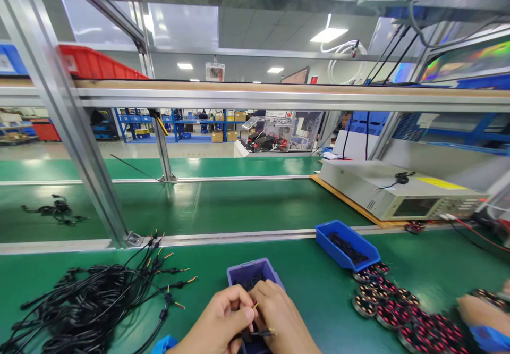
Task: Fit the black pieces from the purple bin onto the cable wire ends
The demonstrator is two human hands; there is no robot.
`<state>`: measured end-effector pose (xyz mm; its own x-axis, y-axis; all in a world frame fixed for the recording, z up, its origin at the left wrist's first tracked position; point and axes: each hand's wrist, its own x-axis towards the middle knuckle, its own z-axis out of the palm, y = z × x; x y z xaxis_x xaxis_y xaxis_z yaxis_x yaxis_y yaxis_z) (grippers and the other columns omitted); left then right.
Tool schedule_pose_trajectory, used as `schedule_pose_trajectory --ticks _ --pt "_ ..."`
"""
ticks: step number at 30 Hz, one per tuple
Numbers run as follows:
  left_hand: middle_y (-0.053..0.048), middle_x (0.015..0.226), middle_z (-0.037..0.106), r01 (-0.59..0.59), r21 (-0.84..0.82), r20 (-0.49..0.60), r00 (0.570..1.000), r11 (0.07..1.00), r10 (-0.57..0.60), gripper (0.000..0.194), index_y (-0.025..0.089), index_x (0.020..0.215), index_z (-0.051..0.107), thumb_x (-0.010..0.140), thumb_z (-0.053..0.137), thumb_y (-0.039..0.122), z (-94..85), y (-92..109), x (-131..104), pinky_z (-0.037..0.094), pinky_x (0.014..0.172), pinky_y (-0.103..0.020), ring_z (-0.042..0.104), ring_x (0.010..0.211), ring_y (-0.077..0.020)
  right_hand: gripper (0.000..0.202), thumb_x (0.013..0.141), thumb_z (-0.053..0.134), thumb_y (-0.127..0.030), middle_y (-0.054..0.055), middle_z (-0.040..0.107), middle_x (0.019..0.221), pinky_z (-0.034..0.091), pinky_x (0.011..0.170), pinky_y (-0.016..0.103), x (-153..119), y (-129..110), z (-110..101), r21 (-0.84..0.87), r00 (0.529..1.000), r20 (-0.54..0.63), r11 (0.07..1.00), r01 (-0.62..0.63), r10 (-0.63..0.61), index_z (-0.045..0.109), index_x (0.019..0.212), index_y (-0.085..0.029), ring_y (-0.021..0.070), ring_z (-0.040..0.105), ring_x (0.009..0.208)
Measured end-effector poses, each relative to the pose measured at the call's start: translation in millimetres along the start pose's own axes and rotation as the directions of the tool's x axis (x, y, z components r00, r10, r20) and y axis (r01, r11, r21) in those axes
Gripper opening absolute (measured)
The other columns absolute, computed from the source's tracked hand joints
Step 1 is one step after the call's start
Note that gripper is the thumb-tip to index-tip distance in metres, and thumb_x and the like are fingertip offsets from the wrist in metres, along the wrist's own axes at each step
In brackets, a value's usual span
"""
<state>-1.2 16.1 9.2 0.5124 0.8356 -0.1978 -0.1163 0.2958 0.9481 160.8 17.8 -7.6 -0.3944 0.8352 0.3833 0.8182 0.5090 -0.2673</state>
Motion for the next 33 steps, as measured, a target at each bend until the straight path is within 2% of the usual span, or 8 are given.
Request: schedule_pose_trajectory --ticks 3,6,11,15,17,20,25,33 --pt "0.012 0.052 0.043 -0.027 0.009 -0.032 0.999 1.000 0.027 0.054 0.019 0.070 0.051 0.065 0.076 0.066 -0.3 3.7 -1.2 0.013 0.036 -0.018 0.020 0.034 0.0002 0.027 0.084 0.052 -0.004 0.000 0.075 0.084 0.048 0.061 0.022 -3.8 2.6 -8.7 0.193 0.999 -0.015 0.981 -0.029 0.033 0.070 0.087 -0.024 0.0152 0.068 0.072" --pt "0.012 0.050 0.038 -0.056 -0.005 -0.074 0.996 0.998 0.055 0.054 0.019 0.067 0.051 0.063 0.077 0.066 -1.4 2.7 -0.6 0.012 0.038 -0.020 0.018 0.036 -0.0005 0.023 0.088 0.054 -0.016 0.001 0.077 0.083 0.052 0.055 0.022 -5.7 7.0 -11.0 0.443 0.984 -0.098 0.892 -0.093 0.151 0.073 0.098 -0.024 0.0161 0.068 0.063" --pt "0.013 0.052 0.038 -0.016 -0.030 -0.133 0.991 0.999 0.012 0.052 0.019 0.068 0.052 0.063 0.078 0.064 -0.6 0.8 1.2 0.009 0.037 -0.021 0.018 0.034 -0.0004 0.020 0.086 0.067 -0.040 0.003 0.078 0.075 0.057 0.059 0.024 -5.9 8.9 -16.8 0.659 0.924 -0.156 0.733 -0.166 0.349 0.076 0.086 -0.023 0.0186 0.070 0.061" --pt "0.011 0.054 0.042 -0.015 -0.018 -0.129 0.992 1.000 0.012 0.053 0.019 0.069 0.052 0.064 0.077 0.066 -0.2 0.7 1.8 0.009 0.037 -0.021 0.020 0.034 -0.0004 0.028 0.081 0.073 -0.048 0.003 0.074 0.070 0.054 0.048 0.021 -7.5 -1.7 -20.1 0.819 0.852 -0.126 0.537 -0.199 0.508 0.074 0.082 -0.020 0.0183 0.069 0.060" --pt "0.010 0.057 0.045 -0.017 -0.008 -0.115 0.993 1.000 0.016 0.055 0.019 0.069 0.052 0.063 0.076 0.068 -0.6 -0.4 1.8 0.009 0.037 -0.021 0.021 0.035 -0.0003 0.032 0.078 0.075 -0.051 0.003 0.072 0.066 0.053 0.046 0.020 -8.3 -9.1 -20.0 0.858 0.811 -0.150 0.483 -0.177 0.565 0.072 0.077 -0.020 0.0167 0.066 0.055" --pt "0.010 0.056 0.045 -0.020 -0.007 -0.102 0.995 1.000 0.019 0.055 0.019 0.069 0.052 0.063 0.076 0.068 -1.2 -2.2 1.2 0.010 0.037 -0.021 0.019 0.035 -0.0003 0.035 0.078 0.075 -0.054 0.002 0.070 0.063 0.056 0.050 0.022 -8.4 -16.5 -20.4 0.876 0.783 -0.194 0.464 -0.133 0.591 0.072 0.071 -0.020 0.0156 0.064 0.051" --pt "0.011 0.051 0.039 -0.031 0.005 -0.084 0.996 1.000 0.031 0.053 0.019 0.070 0.052 0.066 0.075 0.067 -1.6 -3.4 0.6 0.011 0.037 -0.020 0.020 0.035 -0.0014 0.028 0.078 0.077 -0.047 0.002 0.071 0.068 0.058 0.055 0.021 -7.7 -15.6 -25.0 0.872 0.840 -0.187 0.480 -0.098 0.510 0.073 0.074 -0.020 0.0159 0.067 0.055" --pt "0.013 0.047 0.033 -0.025 0.033 -0.074 0.997 0.999 0.027 0.055 0.019 0.070 0.053 0.065 0.073 0.070 -2.8 -2.9 0.7 0.013 0.037 -0.020 0.020 0.035 -0.0024 0.021 0.082 0.074 -0.040 0.001 0.072 0.069 0.057 0.058 0.017 -8.2 -22.9 -23.2 0.845 0.848 -0.233 0.530 -0.065 0.476 0.073 0.072 -0.022 0.0146 0.068 0.059"
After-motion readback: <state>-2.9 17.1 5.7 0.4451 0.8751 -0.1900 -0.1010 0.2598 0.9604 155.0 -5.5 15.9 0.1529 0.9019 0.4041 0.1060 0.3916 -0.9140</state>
